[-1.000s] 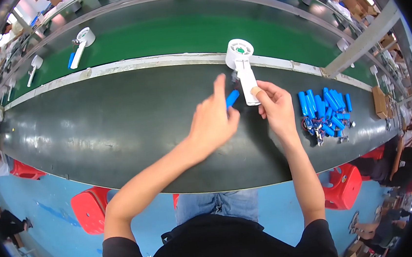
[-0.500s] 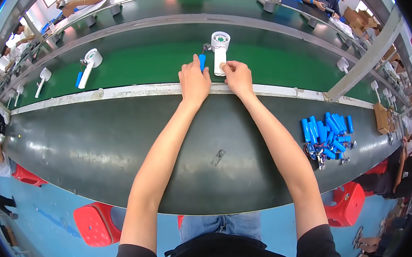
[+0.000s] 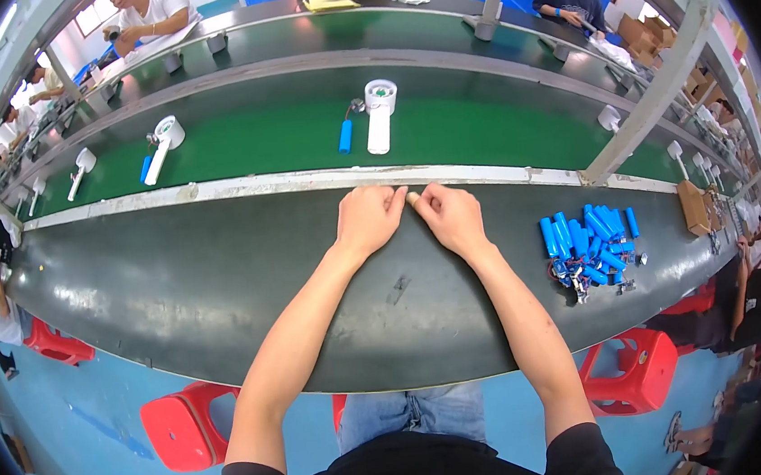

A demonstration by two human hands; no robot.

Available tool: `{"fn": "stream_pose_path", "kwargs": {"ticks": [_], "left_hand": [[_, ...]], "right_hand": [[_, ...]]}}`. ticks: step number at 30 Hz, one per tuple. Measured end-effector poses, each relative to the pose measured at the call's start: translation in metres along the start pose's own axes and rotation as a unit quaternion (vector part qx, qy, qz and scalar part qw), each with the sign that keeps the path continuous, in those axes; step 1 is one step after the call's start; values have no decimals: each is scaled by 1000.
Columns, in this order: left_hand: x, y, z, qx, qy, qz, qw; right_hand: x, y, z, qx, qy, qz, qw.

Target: The person assembles electronic components for a small portable fan by hand, attaching a battery and adhesive tape to a plastic housing on a conveyor belt.

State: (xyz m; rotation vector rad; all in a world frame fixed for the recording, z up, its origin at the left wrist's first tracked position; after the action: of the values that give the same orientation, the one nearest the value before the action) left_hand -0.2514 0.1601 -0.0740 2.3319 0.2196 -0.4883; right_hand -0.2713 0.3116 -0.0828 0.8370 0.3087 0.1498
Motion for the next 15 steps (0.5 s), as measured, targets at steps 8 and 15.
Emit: {"fn": "stream_pose_path", "kwargs": {"ticks": [8, 15], "left_hand": [[2, 6, 5, 16, 5, -1, 1000], [0, 0, 14, 0, 37, 43, 998]], "right_hand": [[3, 2, -4, -16, 27, 13, 999], [2, 0, -1, -40, 23, 42, 998]]}}
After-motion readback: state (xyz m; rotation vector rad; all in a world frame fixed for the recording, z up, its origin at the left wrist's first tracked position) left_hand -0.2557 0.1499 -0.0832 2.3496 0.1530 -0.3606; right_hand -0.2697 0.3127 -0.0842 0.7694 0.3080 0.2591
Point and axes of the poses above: each hand's wrist, its own x-axis away from the middle knuckle, its own y-axis out of the back of the hand, z = x × y, the point moved 9 cm from there along -x, towards the middle knuckle, and after that the axes turned 2 degrees about z, right-handed, at the moved point
